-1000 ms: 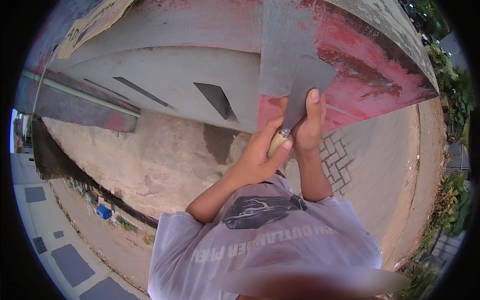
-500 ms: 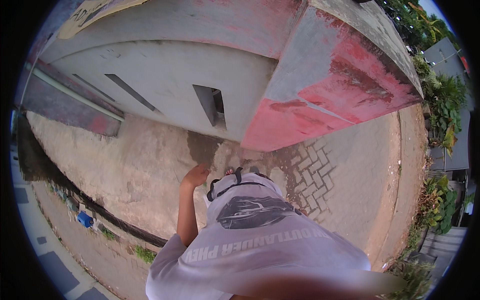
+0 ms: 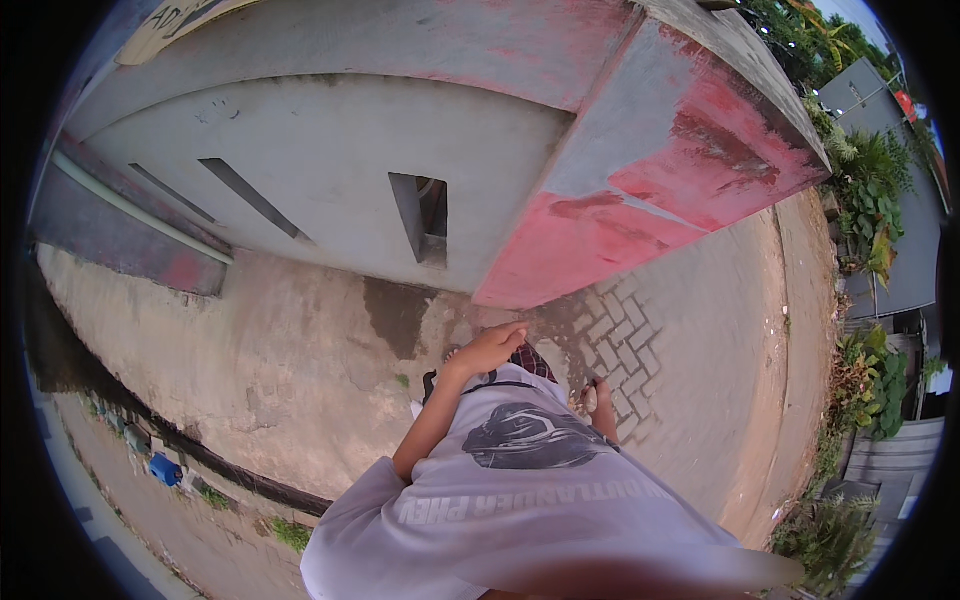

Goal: The person uses a metal scraper to remove pink paint from a curved concrete surface. They repeatedly scrape the same area, occasionally pausing to wipe the surface with their hand.

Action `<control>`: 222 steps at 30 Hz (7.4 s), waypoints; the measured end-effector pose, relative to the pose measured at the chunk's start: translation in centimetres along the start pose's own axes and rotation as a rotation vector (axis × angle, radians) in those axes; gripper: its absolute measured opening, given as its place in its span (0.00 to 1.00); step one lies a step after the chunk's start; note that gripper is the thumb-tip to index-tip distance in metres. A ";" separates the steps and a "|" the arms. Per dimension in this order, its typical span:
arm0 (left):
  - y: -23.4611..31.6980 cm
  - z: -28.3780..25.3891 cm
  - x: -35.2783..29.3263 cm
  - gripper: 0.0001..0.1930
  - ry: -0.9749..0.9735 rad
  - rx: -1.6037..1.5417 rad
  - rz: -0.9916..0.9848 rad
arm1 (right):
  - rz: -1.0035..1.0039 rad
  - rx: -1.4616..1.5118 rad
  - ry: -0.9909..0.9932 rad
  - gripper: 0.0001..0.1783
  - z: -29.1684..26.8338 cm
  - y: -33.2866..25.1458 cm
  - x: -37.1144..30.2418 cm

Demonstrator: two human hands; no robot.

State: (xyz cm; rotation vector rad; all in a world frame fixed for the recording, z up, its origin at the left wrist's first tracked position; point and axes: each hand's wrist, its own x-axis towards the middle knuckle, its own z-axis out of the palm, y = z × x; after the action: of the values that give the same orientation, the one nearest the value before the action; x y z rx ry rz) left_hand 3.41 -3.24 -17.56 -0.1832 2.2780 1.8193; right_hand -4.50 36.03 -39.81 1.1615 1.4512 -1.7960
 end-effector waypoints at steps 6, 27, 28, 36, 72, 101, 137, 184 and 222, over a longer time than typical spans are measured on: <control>4.7 4.1 -1.1 0.32 -0.457 -0.151 -0.084 | -0.623 -0.501 -0.266 0.12 15.0 -8.8 -18.5; 16.7 -2.7 0.1 0.21 0.087 -0.773 0.487 | -1.038 -0.069 -1.038 0.12 34.3 -19.0 -35.6; 16.8 -2.7 0.2 0.20 0.127 -0.753 0.464 | -1.059 -0.052 -1.020 0.13 34.5 -19.3 -35.4; 17.5 -2.4 0.4 0.19 0.347 -0.458 0.506 | -0.866 -0.081 -1.066 0.21 34.7 -19.8 -35.6; 22.6 -2.8 -0.6 0.17 0.436 -0.400 0.381 | -1.091 0.116 -1.037 0.21 35.9 -21.2 -39.4; 23.2 -3.4 -0.5 0.15 0.390 -0.424 0.465 | -1.074 0.214 -0.994 0.21 36.1 -21.0 -40.0; 21.8 -4.1 0.2 0.14 0.283 -0.652 0.497 | -1.094 0.061 -0.913 0.21 35.9 -21.3 -40.5; 25.6 -0.9 1.8 0.14 0.408 -0.851 0.603 | -1.108 -0.041 -1.050 0.21 34.8 -25.4 -43.5; 25.1 -1.5 2.1 0.15 0.240 -0.817 0.657 | -1.183 -0.040 -0.932 0.21 34.6 -25.3 -43.2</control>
State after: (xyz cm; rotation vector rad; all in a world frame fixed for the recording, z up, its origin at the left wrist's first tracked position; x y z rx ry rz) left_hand -4.63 1.05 5.92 0.2744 1.6693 3.1425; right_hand -14.74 5.26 11.70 -0.7859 1.5626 -2.4195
